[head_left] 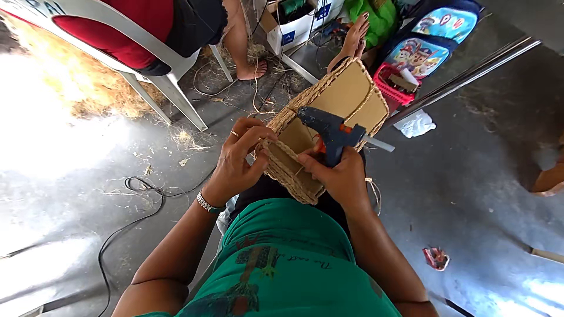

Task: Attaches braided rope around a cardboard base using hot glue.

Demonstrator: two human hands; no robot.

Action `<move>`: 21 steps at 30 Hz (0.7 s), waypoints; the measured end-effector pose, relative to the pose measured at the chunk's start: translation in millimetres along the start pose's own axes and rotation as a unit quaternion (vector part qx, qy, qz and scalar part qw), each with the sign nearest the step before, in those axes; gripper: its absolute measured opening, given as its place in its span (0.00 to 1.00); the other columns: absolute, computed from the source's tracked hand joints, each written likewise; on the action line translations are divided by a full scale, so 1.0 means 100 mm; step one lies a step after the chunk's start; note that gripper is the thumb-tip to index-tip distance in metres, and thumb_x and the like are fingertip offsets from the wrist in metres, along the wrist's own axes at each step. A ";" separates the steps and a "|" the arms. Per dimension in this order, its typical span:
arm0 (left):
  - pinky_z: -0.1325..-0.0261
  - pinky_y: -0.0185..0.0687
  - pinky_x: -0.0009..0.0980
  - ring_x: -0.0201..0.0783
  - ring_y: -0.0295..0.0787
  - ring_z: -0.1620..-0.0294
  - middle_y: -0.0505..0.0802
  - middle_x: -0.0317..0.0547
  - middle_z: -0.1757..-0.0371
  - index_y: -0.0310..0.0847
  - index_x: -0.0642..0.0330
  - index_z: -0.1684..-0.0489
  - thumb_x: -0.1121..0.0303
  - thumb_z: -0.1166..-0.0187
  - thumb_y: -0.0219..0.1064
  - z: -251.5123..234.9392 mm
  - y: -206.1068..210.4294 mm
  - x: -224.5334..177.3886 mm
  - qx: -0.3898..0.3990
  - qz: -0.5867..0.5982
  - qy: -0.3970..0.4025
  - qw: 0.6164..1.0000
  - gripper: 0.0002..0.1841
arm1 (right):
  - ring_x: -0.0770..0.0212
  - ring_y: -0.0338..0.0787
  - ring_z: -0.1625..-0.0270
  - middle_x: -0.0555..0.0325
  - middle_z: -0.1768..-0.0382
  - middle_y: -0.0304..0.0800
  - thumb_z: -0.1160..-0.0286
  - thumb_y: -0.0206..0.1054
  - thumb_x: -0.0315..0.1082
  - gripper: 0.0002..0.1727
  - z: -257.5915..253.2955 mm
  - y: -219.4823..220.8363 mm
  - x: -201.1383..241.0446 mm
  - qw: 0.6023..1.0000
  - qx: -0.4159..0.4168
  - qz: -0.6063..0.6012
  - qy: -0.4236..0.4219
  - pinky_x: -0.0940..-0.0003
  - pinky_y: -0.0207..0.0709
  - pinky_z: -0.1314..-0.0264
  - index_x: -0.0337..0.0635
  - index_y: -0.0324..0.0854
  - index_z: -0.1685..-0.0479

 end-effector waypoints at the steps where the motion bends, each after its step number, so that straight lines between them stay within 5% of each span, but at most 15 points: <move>1: 0.44 0.91 0.31 0.39 0.82 0.35 0.78 0.51 0.35 0.83 0.65 0.41 0.72 0.22 0.60 0.00 0.00 0.01 0.000 -0.002 0.000 1.000 0.15 | 0.70 0.92 0.72 0.65 0.63 0.96 0.31 0.81 0.36 0.15 -0.01 0.01 0.00 1.000 0.008 -0.006 0.010 0.74 0.87 0.74 0.45 0.82 0.52; 9: 0.50 0.88 0.26 0.35 0.84 0.43 0.78 0.51 0.36 0.85 0.65 0.47 0.74 0.22 0.59 0.05 0.00 0.05 -0.006 0.003 0.009 1.000 0.12 | 0.67 0.89 0.76 0.60 0.66 0.96 0.34 0.83 0.32 0.15 0.02 0.10 -0.06 0.993 0.043 -0.078 0.072 0.74 0.83 0.77 0.43 0.82 0.55; 21: 0.49 0.86 0.23 0.34 0.81 0.40 0.78 0.50 0.38 0.85 0.65 0.49 0.76 0.21 0.60 0.13 -0.02 0.11 -0.038 -0.009 0.012 0.999 0.10 | 0.69 0.91 0.73 0.63 0.62 0.96 0.31 0.81 0.33 0.14 -0.01 0.11 -0.04 1.000 0.006 -0.024 -0.001 0.75 0.86 0.75 0.44 0.82 0.53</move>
Point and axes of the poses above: each hand's wrist, its own z-axis away from the middle knuckle, its own y-axis out of the palm, x = y × z, the point moved 6 cm from there along -z, towards the middle knuckle
